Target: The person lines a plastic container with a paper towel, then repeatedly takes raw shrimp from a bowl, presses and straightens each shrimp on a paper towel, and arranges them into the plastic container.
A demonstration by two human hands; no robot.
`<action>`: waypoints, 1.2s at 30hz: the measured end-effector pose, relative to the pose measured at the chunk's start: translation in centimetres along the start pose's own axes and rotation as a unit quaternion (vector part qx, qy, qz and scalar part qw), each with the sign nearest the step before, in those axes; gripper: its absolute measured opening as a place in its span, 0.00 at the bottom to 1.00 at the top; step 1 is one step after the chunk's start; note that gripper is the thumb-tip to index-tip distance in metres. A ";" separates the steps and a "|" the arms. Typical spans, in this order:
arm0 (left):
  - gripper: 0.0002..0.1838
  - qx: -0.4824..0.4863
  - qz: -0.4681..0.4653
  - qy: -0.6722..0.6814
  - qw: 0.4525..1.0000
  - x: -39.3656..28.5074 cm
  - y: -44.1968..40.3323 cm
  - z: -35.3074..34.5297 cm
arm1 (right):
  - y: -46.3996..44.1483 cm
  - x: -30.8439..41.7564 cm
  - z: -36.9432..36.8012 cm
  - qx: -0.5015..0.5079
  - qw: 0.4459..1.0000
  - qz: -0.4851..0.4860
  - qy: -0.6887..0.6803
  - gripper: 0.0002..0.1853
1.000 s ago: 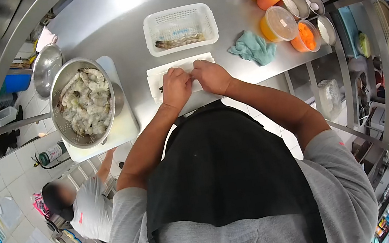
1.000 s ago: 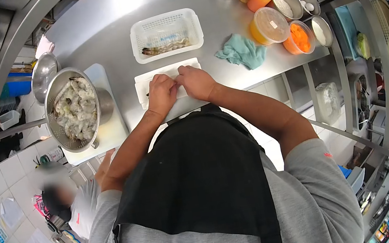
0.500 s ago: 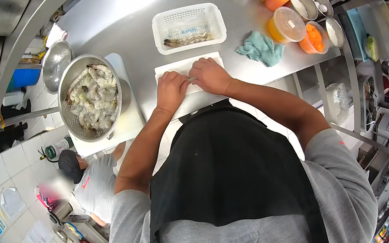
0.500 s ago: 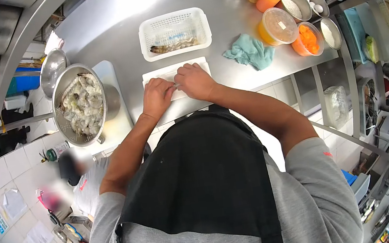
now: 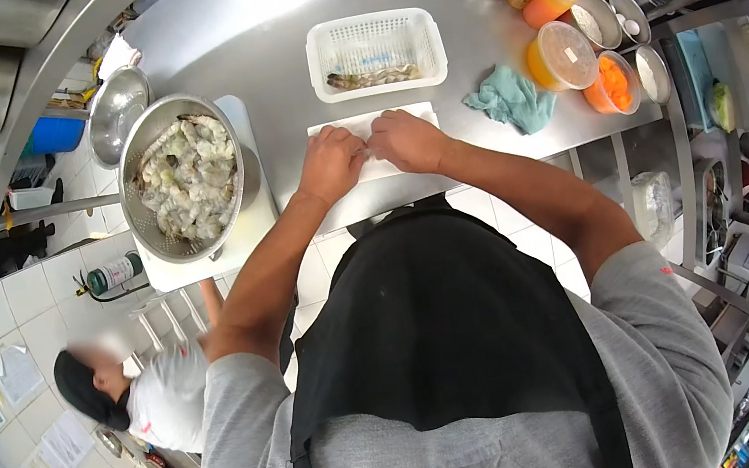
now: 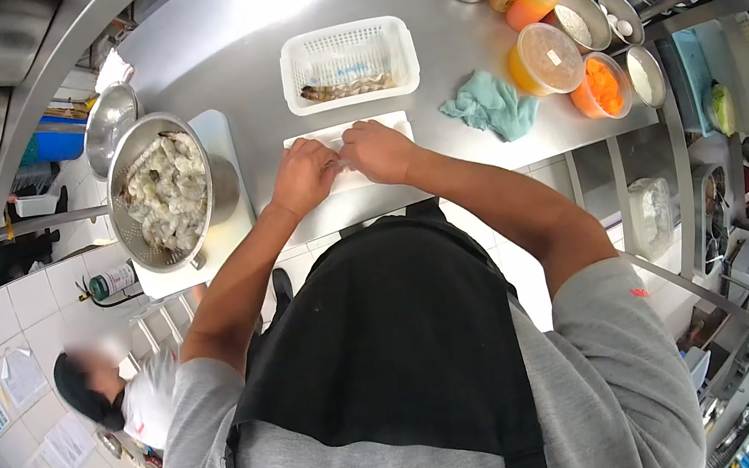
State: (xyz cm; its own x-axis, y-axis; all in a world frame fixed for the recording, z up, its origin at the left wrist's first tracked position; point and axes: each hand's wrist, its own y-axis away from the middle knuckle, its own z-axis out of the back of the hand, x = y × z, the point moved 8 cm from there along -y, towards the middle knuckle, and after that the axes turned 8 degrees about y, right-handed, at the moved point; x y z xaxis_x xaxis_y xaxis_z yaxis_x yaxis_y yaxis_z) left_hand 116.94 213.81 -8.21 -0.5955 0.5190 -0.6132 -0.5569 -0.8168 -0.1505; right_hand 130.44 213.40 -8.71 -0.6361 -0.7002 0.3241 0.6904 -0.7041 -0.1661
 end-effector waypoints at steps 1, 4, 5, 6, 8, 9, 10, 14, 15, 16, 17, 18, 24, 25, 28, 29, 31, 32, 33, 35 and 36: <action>0.05 -0.031 0.014 0.023 0.999 -0.2 0.3 0.3 | 0.7 -0.1 0.4 -0.027 0.999 -0.030 -0.021 0.06; 0.07 -0.049 0.020 0.051 0.997 0.0 0.8 -0.2 | 1.3 0.0 1.1 -0.057 0.995 -0.067 -0.039 0.07; 0.07 -0.041 0.015 0.053 0.998 0.1 1.0 -0.6 | 1.4 0.1 0.9 -0.059 0.995 -0.074 -0.037 0.08; 0.07 -0.049 0.007 0.060 0.997 0.2 1.1 -0.8 | 1.4 0.3 0.7 -0.060 0.995 -0.072 -0.041 0.08; 0.07 -0.069 -0.009 0.074 0.995 0.4 1.0 -0.9 | 1.0 0.2 0.3 -0.064 0.995 -0.066 -0.045 0.07; 0.06 -0.069 -0.014 0.074 0.995 0.5 1.0 -1.0 | 1.1 0.2 0.1 -0.062 0.995 -0.064 -0.041 0.07; 0.06 -0.069 -0.020 0.073 0.995 0.6 0.9 -1.1 | 1.0 0.1 -0.1 -0.060 0.996 -0.060 -0.037 0.07; 0.06 -0.067 -0.043 0.076 0.994 0.6 0.8 -1.0 | 0.9 0.1 -0.7 -0.060 0.997 -0.041 -0.033 0.06; 0.05 -0.066 -0.046 0.074 0.994 0.6 0.8 -1.0 | 0.8 0.1 -0.7 -0.059 0.997 -0.037 -0.034 0.06; 0.05 -0.065 -0.049 0.072 0.994 0.5 0.8 -1.0 | 0.8 0.1 -0.7 -0.058 0.997 -0.034 -0.035 0.05; 0.05 -0.064 -0.053 0.070 0.994 0.5 0.7 -0.9 | 0.7 0.1 -0.6 -0.057 0.997 -0.030 -0.035 0.05; 0.05 -0.060 -0.057 0.069 0.994 0.4 0.7 -0.9 | 0.7 0.2 -0.5 -0.060 0.997 -0.024 -0.039 0.05; 0.05 -0.037 -0.065 0.063 0.995 0.4 0.6 -1.0 | 0.6 0.2 -1.0 -0.035 0.999 0.002 -0.020 0.05; 0.06 -0.032 -0.066 0.060 0.996 0.4 0.7 -1.1 | 0.6 0.2 -1.2 -0.023 1.000 0.012 -0.007 0.06; 0.07 -0.005 -0.047 0.042 0.998 0.6 0.7 -1.1 | 1.0 0.0 -0.6 -0.021 1.000 0.013 -0.017 0.07; 0.08 0.007 -0.037 0.035 0.999 0.6 0.6 -1.0 | 1.2 -0.1 -0.1 -0.027 0.999 0.008 -0.029 0.07; 0.11 -0.042 -0.023 0.026 0.999 0.0 0.9 -0.4 | 2.3 -0.7 1.2 -0.076 0.995 -0.049 -0.034 0.08; 0.12 -0.064 -0.012 0.023 0.998 -0.2 1.1 -0.2 | 2.8 -0.7 1.7 -0.098 0.991 -0.079 -0.040 0.08; 0.17 -0.038 -0.014 0.041 0.998 -0.2 0.9 -0.7 | 3.0 -0.9 1.6 -0.083 0.990 -0.105 -0.052 0.09; 0.15 -0.034 -0.018 0.041 0.998 -0.9 0.4 -1.4 | 3.1 -0.8 1.2 -0.067 0.993 -0.085 -0.051 0.10; 0.15 -0.033 -0.021 0.040 0.998 -1.1 0.0 -1.6 | 3.0 -1.0 1.1 -0.059 0.994 -0.074 -0.050 0.10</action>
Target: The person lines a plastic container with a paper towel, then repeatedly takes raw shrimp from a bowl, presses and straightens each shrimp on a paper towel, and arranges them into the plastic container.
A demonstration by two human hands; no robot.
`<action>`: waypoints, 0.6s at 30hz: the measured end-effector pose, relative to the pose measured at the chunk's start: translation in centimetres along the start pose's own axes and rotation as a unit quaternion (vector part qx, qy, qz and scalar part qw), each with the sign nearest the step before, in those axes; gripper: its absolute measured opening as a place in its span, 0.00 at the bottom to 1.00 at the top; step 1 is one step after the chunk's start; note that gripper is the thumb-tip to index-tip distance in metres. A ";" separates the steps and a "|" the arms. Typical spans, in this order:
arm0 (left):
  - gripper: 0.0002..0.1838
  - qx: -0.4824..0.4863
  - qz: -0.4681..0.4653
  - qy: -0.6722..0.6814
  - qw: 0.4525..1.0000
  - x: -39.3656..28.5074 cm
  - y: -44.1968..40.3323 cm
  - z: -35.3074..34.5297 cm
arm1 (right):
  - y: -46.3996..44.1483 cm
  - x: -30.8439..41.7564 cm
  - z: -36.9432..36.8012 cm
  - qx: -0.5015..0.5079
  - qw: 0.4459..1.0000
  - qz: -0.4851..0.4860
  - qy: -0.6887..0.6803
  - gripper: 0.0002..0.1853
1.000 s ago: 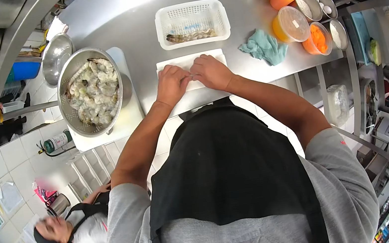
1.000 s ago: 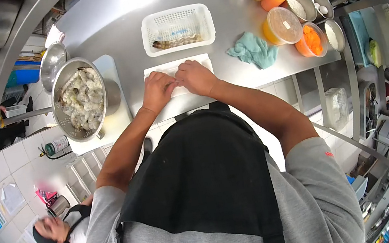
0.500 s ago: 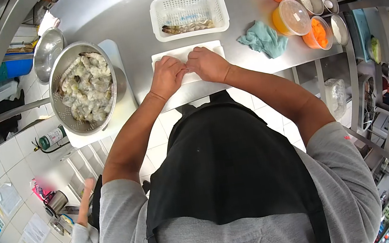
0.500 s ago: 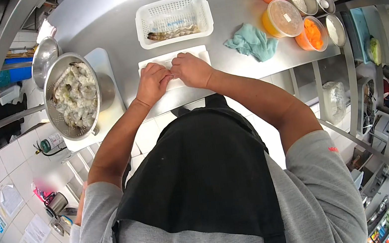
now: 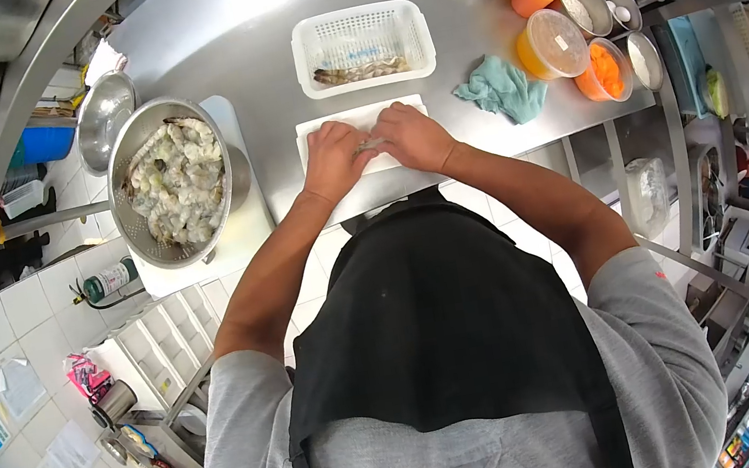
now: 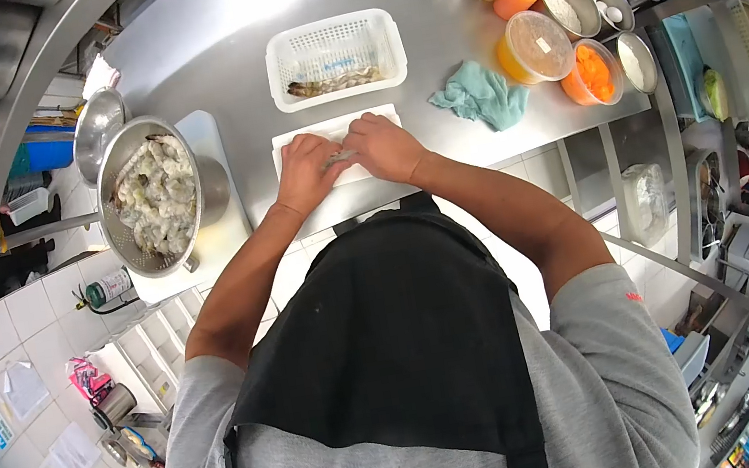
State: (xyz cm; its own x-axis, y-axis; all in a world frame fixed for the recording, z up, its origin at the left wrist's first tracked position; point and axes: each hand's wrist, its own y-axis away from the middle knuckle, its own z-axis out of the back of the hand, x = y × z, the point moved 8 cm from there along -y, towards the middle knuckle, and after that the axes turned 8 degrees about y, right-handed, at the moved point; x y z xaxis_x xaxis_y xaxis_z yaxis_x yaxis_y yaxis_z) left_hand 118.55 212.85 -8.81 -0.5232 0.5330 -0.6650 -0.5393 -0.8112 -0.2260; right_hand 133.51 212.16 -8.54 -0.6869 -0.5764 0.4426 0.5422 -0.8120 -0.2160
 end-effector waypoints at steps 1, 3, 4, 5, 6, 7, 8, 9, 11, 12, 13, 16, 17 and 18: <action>0.13 0.003 -0.003 0.007 1.000 0.1 -0.3 -0.2 | -0.1 -0.3 -0.1 0.000 1.000 0.007 0.005 0.09; 0.09 0.010 -0.004 0.020 1.000 0.6 -0.6 -0.9 | -0.2 -0.5 -0.2 0.002 1.000 0.020 0.012 0.06; 0.07 0.007 -0.009 0.027 1.000 0.7 -0.6 -1.1 | -0.1 -0.7 -0.4 0.008 1.000 0.020 0.009 0.05; 0.05 0.003 -0.013 0.033 0.999 0.8 -0.7 -1.1 | -0.2 -0.8 -0.5 0.014 1.000 0.020 0.007 0.05; 0.04 -0.001 -0.019 0.037 0.999 0.8 -0.9 -1.0 | -0.2 -0.9 -0.5 0.018 1.000 0.021 0.005 0.05; 0.04 0.001 -0.020 0.042 0.999 0.8 -1.1 -1.0 | -0.2 -0.9 -0.4 0.016 1.000 0.018 -0.002 0.06; 0.04 0.003 -0.022 0.047 0.999 0.9 -1.1 -1.1 | -0.1 -0.9 -0.4 0.013 1.000 0.016 -0.008 0.06; 0.04 0.003 -0.024 0.052 0.998 0.9 -1.2 -1.1 | -0.1 -1.0 -0.4 0.011 1.000 0.015 -0.014 0.06; 0.05 0.005 -0.017 0.041 0.999 0.8 -1.1 -1.1 | -0.1 -0.9 -0.5 0.024 1.000 0.019 -0.002 0.06; 0.05 0.005 -0.014 0.035 0.999 0.7 -1.1 -0.9 | -0.1 -0.8 -0.5 0.029 0.999 0.023 0.005 0.06; 0.06 0.009 -0.011 0.017 1.000 0.6 -1.0 -0.7 | 0.0 -0.8 -0.4 0.033 0.999 0.026 0.012 0.07; 0.09 0.023 0.018 -0.021 0.999 0.5 -0.6 0.6 | 0.4 -0.4 0.7 0.020 0.999 0.031 0.032 0.09; 0.10 0.030 0.044 -0.022 0.998 1.0 0.0 1.1 | 0.7 -0.1 1.3 0.001 0.999 0.029 0.033 0.10; 0.11 0.037 0.074 -0.022 0.996 1.7 0.7 1.5 | 0.7 0.2 1.6 -0.016 0.999 0.027 0.031 0.11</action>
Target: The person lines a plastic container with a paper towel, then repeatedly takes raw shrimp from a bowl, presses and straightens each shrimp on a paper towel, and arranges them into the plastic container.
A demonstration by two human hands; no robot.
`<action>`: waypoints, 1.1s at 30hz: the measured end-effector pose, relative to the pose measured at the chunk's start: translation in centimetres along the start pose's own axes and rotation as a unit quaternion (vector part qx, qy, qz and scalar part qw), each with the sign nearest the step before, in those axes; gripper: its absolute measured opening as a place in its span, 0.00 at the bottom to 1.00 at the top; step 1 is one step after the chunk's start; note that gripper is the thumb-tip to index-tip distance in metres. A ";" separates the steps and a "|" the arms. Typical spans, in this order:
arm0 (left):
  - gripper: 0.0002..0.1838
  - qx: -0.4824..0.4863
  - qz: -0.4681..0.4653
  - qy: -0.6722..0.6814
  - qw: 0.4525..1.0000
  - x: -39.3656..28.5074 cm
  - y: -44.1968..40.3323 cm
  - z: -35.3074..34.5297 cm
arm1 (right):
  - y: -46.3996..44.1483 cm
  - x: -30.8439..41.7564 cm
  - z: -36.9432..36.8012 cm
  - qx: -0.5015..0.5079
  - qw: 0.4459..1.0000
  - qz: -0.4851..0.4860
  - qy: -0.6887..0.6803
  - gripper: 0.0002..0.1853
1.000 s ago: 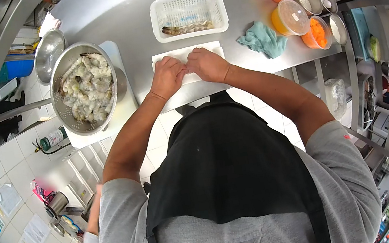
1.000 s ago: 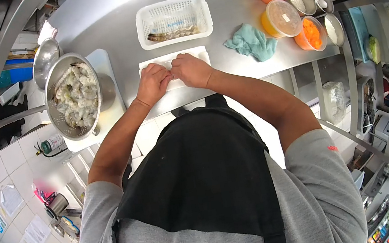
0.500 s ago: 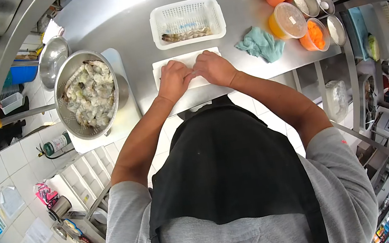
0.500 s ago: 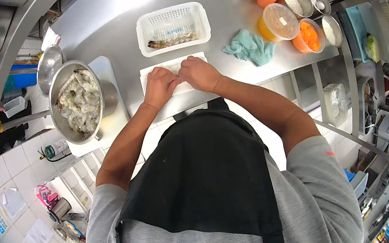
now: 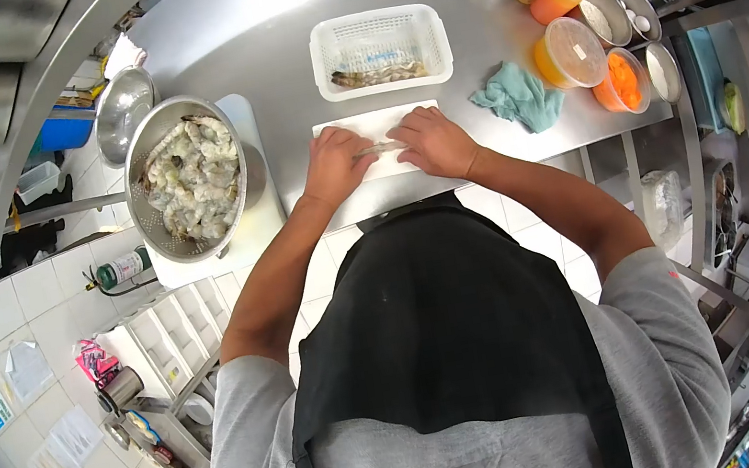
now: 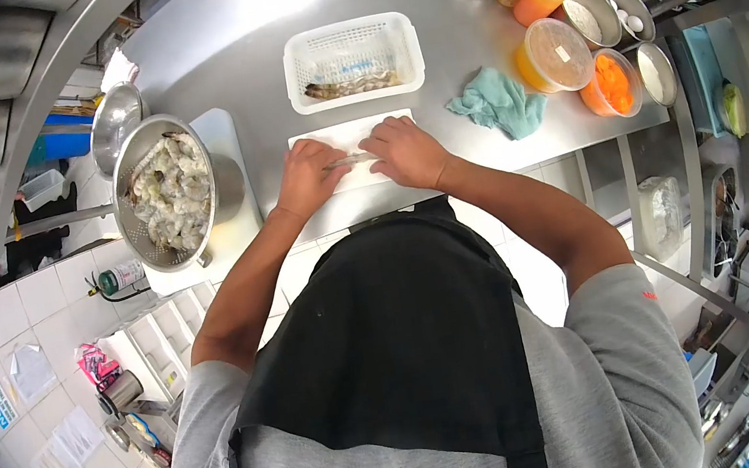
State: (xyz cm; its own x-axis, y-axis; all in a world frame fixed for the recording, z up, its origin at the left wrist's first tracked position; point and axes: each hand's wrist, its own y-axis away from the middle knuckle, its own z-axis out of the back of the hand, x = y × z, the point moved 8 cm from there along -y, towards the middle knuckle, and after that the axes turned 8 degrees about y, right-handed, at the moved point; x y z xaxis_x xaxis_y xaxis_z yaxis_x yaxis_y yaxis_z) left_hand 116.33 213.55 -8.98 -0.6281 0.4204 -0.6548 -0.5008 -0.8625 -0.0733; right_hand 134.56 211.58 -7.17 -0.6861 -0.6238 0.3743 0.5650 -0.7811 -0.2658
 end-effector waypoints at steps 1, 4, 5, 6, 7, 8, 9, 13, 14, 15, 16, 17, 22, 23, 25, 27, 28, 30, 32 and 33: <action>0.10 -0.004 -0.011 -0.003 1.000 0.2 0.5 0.4 | -0.3 0.4 -0.3 -0.002 1.000 0.000 -0.011 0.12; 0.09 -0.043 -0.029 0.007 0.999 0.9 0.9 1.0 | -1.8 1.6 -1.8 0.002 0.999 -0.013 -0.040 0.12; 0.09 -0.040 -0.034 0.009 0.999 0.8 0.8 1.1 | -2.3 1.9 -2.8 0.011 0.999 -0.022 -0.048 0.11; 0.08 -0.037 -0.038 0.010 0.999 0.8 0.8 1.1 | -2.8 2.1 -3.7 0.019 0.998 -0.031 -0.058 0.10; 0.08 -0.033 -0.041 0.013 0.999 0.7 0.9 1.1 | -3.0 2.1 -4.2 0.016 0.997 -0.042 -0.056 0.08; 0.07 -0.032 -0.045 0.010 0.998 0.9 1.0 1.1 | -3.2 2.2 -4.4 0.016 0.998 -0.041 -0.052 0.08; 0.07 -0.032 -0.048 0.009 0.998 1.0 1.1 1.1 | -3.2 2.3 -4.5 0.018 0.998 -0.040 -0.048 0.08; 0.06 -0.035 -0.069 0.012 0.997 1.6 1.5 0.8 | -3.6 2.8 -4.9 0.028 0.999 -0.019 -0.035 0.07; 0.06 -0.030 -0.067 0.011 0.997 1.7 1.5 0.8 | -3.7 2.7 -5.0 0.038 0.999 -0.016 -0.031 0.06; 0.05 -0.025 -0.066 0.011 0.997 1.8 1.4 0.7 | -3.8 2.7 -5.1 0.048 0.998 -0.014 -0.028 0.06; 0.05 -0.020 -0.065 0.010 0.998 1.8 1.4 0.6 | -3.9 2.7 -5.2 0.057 0.998 -0.012 -0.024 0.06; 0.05 -0.011 -0.062 -0.001 0.998 1.7 1.3 0.7 | -4.0 2.7 -5.3 0.068 0.997 -0.012 -0.019 0.05; 0.07 -0.070 -0.050 0.009 0.996 1.6 1.8 2.7 | -4.1 3.0 -4.6 0.046 0.999 -0.029 0.006 0.04; 0.07 -0.065 -0.052 0.010 0.996 1.9 2.1 2.7 | -4.1 3.3 -4.3 0.033 0.999 -0.038 -0.010 0.04; 0.08 -0.057 -0.053 0.013 0.997 2.5 2.8 2.6 | -4.3 4.0 -4.2 0.010 0.998 -0.055 -0.042 0.05; 0.07 -0.064 -0.055 0.003 0.996 2.5 2.7 2.4 | -4.5 4.2 -5.3 0.016 0.998 -0.062 -0.028 0.06; 0.07 -0.067 -0.055 -0.002 0.996 2.5 2.6 2.3 | -4.5 4.3 -5.8 0.019 0.997 -0.066 -0.021 0.06; 0.06 -0.067 -0.051 -0.023 0.996 2.1 2.6 2.4 | -4.7 4.4 -6.1 0.017 0.997 -0.076 -0.005 0.06; 0.04 -0.064 -0.045 -0.040 0.996 2.2 2.7 2.1 | -4.8 4.7 -6.3 0.014 0.997 -0.081 0.011 0.06; 0.03 -0.062 -0.042 -0.048 0.996 2.5 2.6 1.8 | -4.8 4.8 -6.3 0.013 0.996 -0.080 0.020 0.06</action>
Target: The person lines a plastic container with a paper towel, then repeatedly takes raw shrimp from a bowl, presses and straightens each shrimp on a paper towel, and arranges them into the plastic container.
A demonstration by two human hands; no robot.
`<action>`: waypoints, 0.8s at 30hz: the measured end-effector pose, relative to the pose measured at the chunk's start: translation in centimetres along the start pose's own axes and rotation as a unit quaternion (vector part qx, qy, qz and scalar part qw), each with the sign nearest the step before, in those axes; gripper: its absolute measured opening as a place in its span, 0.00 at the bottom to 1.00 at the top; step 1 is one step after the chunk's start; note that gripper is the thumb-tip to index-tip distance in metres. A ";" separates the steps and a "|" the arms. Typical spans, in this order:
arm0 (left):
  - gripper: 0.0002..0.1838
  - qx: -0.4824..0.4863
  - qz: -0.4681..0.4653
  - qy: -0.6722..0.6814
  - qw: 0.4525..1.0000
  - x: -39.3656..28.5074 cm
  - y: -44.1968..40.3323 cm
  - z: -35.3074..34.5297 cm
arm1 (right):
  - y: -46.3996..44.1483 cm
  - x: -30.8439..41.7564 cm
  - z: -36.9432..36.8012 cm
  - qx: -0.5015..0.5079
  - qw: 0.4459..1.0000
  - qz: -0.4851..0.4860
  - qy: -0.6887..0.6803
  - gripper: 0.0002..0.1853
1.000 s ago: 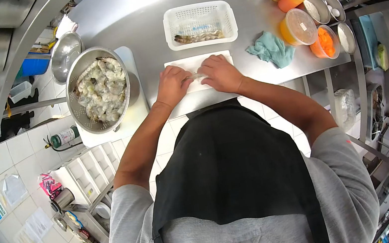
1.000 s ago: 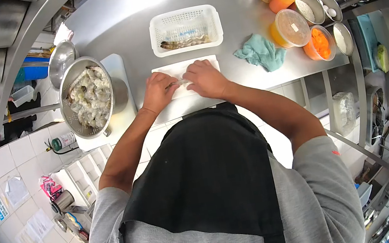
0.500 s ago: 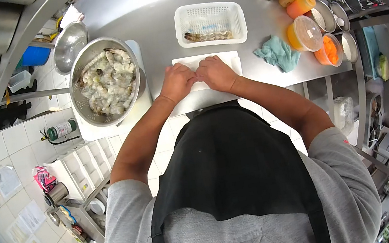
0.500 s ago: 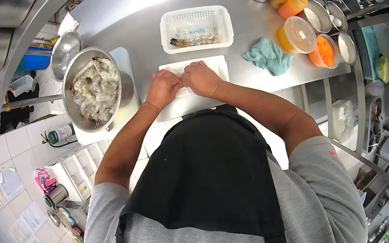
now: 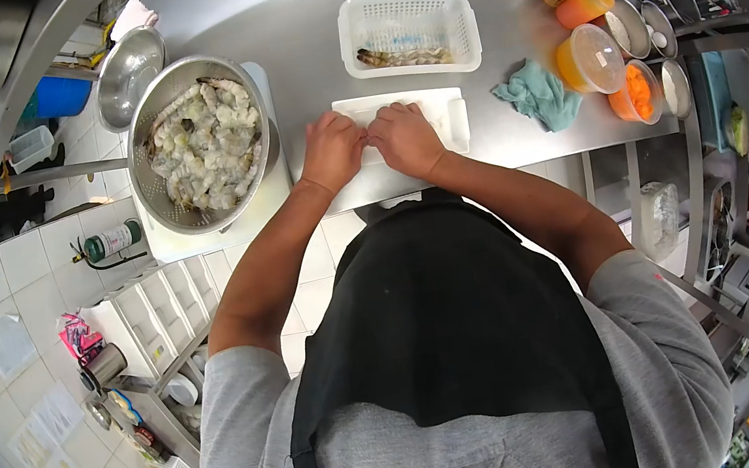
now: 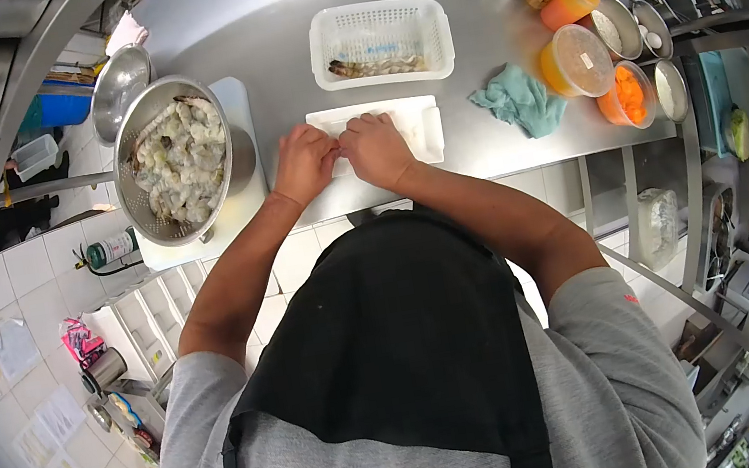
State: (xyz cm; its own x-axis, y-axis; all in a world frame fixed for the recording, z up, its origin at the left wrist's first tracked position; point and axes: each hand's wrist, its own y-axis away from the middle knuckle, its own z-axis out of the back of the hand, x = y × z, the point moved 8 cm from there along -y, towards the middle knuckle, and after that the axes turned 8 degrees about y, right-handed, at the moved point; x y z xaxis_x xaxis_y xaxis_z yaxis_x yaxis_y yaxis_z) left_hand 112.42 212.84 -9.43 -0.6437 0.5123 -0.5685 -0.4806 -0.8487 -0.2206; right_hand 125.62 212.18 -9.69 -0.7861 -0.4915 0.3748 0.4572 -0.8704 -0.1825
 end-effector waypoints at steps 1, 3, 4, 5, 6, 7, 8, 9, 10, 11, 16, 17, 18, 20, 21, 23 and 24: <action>0.01 0.002 0.002 -0.008 1.000 0.2 0.0 -0.3 | -0.1 0.1 0.1 -0.004 1.000 0.000 0.010 0.06; 0.01 0.020 0.009 -0.011 1.000 0.4 -0.1 -0.6 | -0.1 0.2 -0.1 -0.005 1.000 -0.006 0.011 0.06; 0.01 0.029 0.012 -0.014 0.999 0.4 -0.1 -0.6 | -0.2 0.3 -0.1 -0.007 1.000 -0.009 0.012 0.06; 0.01 0.032 0.014 -0.023 0.999 0.4 -0.1 -0.7 | -0.2 0.3 -0.3 -0.005 1.000 -0.014 0.014 0.06; 0.01 0.036 0.016 -0.032 0.999 0.4 -0.1 -0.7 | -0.2 0.3 -0.4 -0.005 1.000 -0.019 0.016 0.06; 0.02 0.039 0.017 -0.041 0.998 0.3 -0.2 -0.8 | -0.3 0.3 -0.4 -0.004 1.000 -0.024 0.018 0.06; 0.02 0.046 0.022 -0.054 0.997 0.1 -0.3 -0.7 | -0.3 0.4 -0.5 0.002 0.999 -0.029 0.022 0.06; 0.03 0.052 0.025 -0.067 0.996 -0.2 -0.4 -0.6 | -0.3 0.4 -0.6 0.008 0.999 -0.034 0.026 0.06; 0.04 0.057 0.029 -0.081 0.995 -0.4 -0.5 -0.4 | -0.4 0.4 -0.7 0.014 0.999 -0.038 0.030 0.05; 0.04 0.069 0.033 -0.095 0.993 -0.4 -0.6 -0.6 | -0.4 0.5 -0.8 0.016 0.999 -0.037 0.034 0.05; 0.03 0.125 0.057 -0.160 0.977 -0.7 -1.0 -0.8 | -0.8 1.1 -1.0 0.050 0.995 -0.043 0.077 0.06; 0.04 0.141 0.070 -0.169 0.973 -0.9 -1.1 -0.8 | -0.7 1.0 -1.0 0.054 0.995 -0.032 0.074 0.06; 0.06 0.157 0.084 -0.177 0.968 -1.2 -1.0 -0.8 | -0.7 0.9 -1.0 0.058 0.996 -0.021 0.071 0.06; 0.10 0.140 0.103 -0.170 0.970 -1.5 -1.1 -0.3 | -0.6 0.2 -0.1 0.097 0.994 -0.002 0.050 0.08; 0.13 0.109 0.110 -0.152 0.976 -1.5 -0.8 0.0 | -0.3 -0.7 1.3 0.081 0.995 -0.011 0.053 0.09; 0.18 0.062 0.118 -0.111 0.985 -2.0 -0.6 0.5 | 1.0 -3.1 3.6 0.055 0.996 -0.029 0.056 0.11; 0.22 0.047 0.121 -0.089 0.988 -3.0 -0.5 1.0 | 1.4 -4.7 3.7 0.109 0.992 -0.036 0.054 0.16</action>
State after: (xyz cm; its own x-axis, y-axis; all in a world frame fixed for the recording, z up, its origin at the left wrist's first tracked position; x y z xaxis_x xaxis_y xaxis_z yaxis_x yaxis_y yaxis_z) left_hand 114.01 211.89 -6.81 -0.8364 0.3183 -0.4463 -0.3478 -0.9374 -0.0167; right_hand 131.55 213.36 -8.33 -0.8548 -0.4386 0.2775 0.4679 -0.8826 0.0463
